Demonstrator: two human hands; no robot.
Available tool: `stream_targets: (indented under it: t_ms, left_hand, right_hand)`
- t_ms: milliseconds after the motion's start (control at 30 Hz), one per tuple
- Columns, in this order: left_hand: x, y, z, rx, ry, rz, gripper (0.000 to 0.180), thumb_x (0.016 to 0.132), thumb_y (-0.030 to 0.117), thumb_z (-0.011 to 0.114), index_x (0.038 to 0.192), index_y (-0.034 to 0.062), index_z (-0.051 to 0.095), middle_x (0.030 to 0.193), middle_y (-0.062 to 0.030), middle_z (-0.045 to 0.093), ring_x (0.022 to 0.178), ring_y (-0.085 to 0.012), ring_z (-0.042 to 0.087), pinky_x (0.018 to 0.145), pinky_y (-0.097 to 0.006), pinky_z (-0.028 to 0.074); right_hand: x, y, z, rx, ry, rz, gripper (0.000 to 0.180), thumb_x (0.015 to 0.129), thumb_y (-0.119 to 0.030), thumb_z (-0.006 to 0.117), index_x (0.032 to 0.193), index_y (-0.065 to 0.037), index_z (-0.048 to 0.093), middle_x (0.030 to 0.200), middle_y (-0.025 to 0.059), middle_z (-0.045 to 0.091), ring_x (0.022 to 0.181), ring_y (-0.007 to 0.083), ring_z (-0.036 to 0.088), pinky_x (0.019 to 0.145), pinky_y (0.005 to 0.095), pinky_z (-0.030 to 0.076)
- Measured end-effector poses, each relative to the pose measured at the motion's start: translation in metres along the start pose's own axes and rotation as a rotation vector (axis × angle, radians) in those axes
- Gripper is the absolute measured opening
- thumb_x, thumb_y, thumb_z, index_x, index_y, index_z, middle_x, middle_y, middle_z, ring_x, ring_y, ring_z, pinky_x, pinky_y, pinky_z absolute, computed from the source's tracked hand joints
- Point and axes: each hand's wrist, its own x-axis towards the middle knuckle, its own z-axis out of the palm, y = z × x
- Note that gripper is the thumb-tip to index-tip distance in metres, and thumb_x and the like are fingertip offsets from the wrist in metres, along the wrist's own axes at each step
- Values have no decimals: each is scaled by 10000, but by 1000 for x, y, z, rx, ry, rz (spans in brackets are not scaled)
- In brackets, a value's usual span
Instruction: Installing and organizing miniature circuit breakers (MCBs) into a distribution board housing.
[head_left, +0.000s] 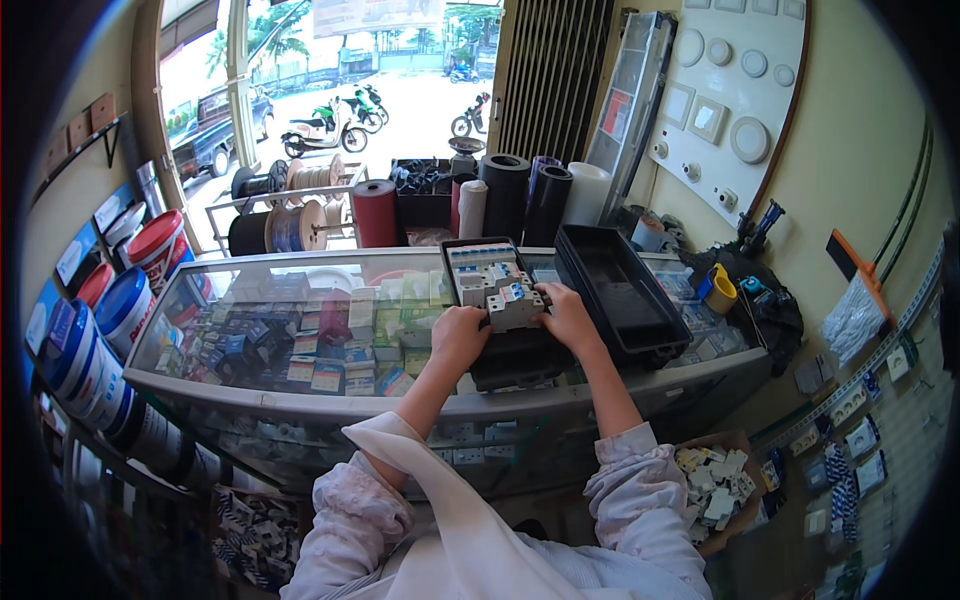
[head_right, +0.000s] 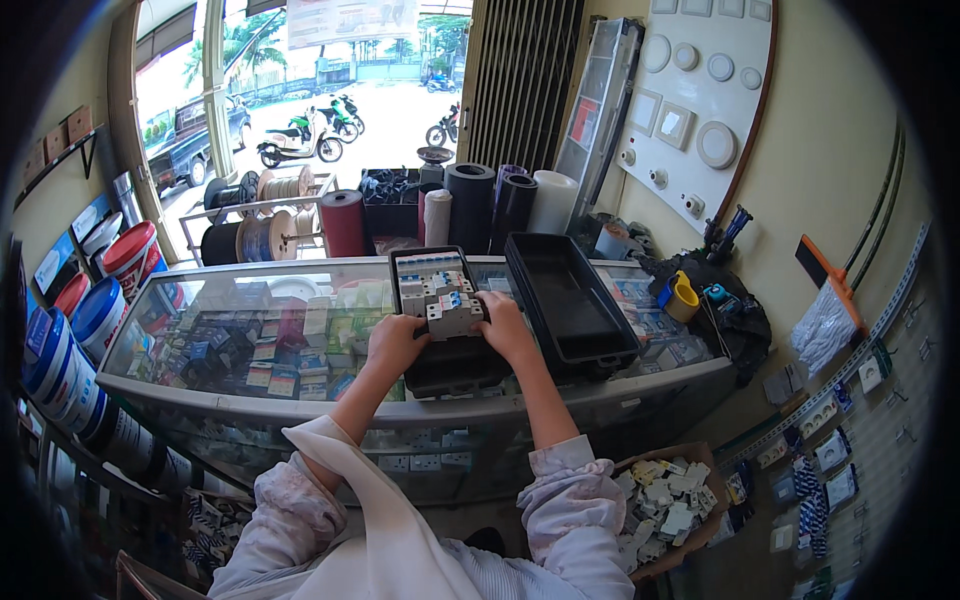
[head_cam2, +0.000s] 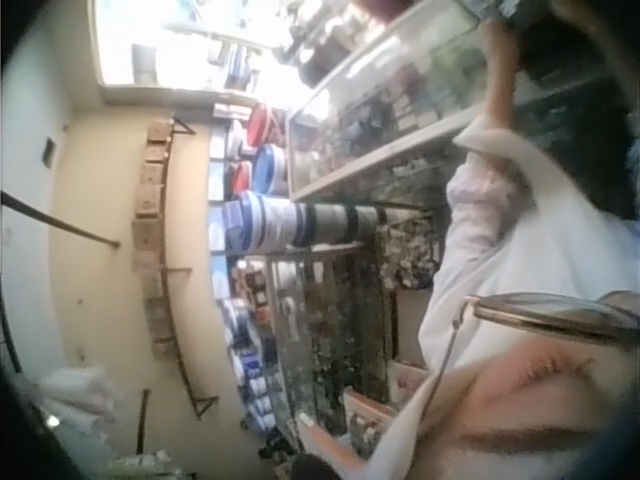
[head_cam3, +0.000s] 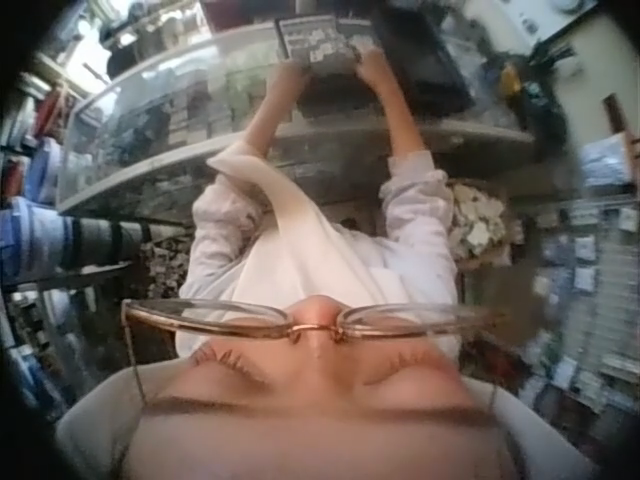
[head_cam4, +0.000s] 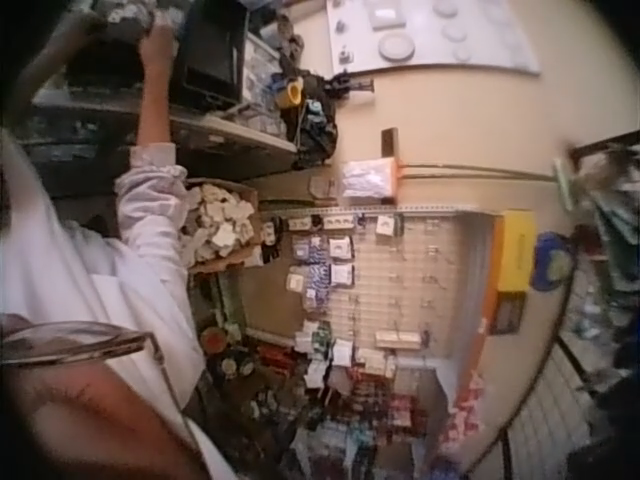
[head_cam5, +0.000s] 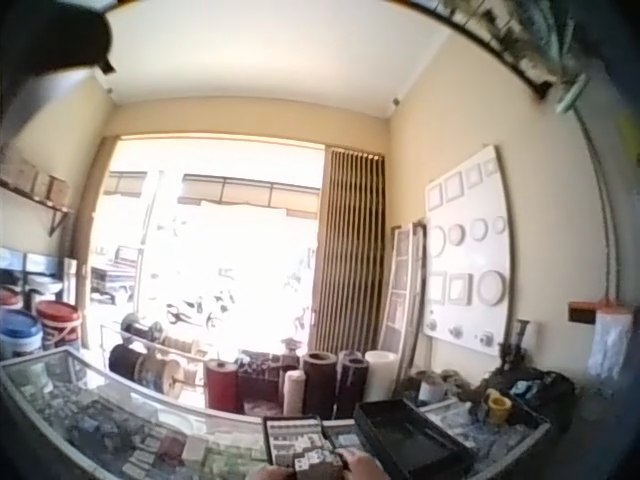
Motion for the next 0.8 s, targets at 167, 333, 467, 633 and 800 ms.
stream_targets:
  t_ms: [167,333,467,633,800]
  left_hand:
    - [5,8,-1,76,-39,-84,221,756,281,643,916,140,700,867,-116,655,824,-292,626,736,-403,498]
    - [8,4,5,73,12,-85,161,750,247,638,844,137,709,823,-109,657,799,-296,630,705,-399,501]
    - [9,3,7,4,77,-105,125,734,207,643,795,125,715,776,-128,657,772,-309,635,685,-406,501]
    - [12,4,8,3,66,-153,127,731,214,650,788,122,716,763,-138,655,756,-313,638,680,-404,501]
    - [12,7,6,-15,52,-168,135,735,224,653,788,115,713,768,-141,655,766,-317,639,680,-398,502]
  right_hand:
    - [3,8,15,8,118,-33,425,643,2,705,1049,40,581,1016,224,607,972,374,569,848,390,453]
    - [3,2,15,9,96,63,450,655,11,688,1093,33,587,936,271,605,907,388,590,787,398,480]
    - [3,0,18,-9,107,108,439,663,5,681,1091,34,591,908,274,601,887,391,590,772,403,481]
    - [2,-1,23,-21,118,157,447,679,-42,695,1107,29,590,902,282,591,865,390,595,758,400,482]
    - [4,-1,19,-49,101,143,454,675,-67,714,1098,41,592,913,273,600,866,378,605,771,394,485]
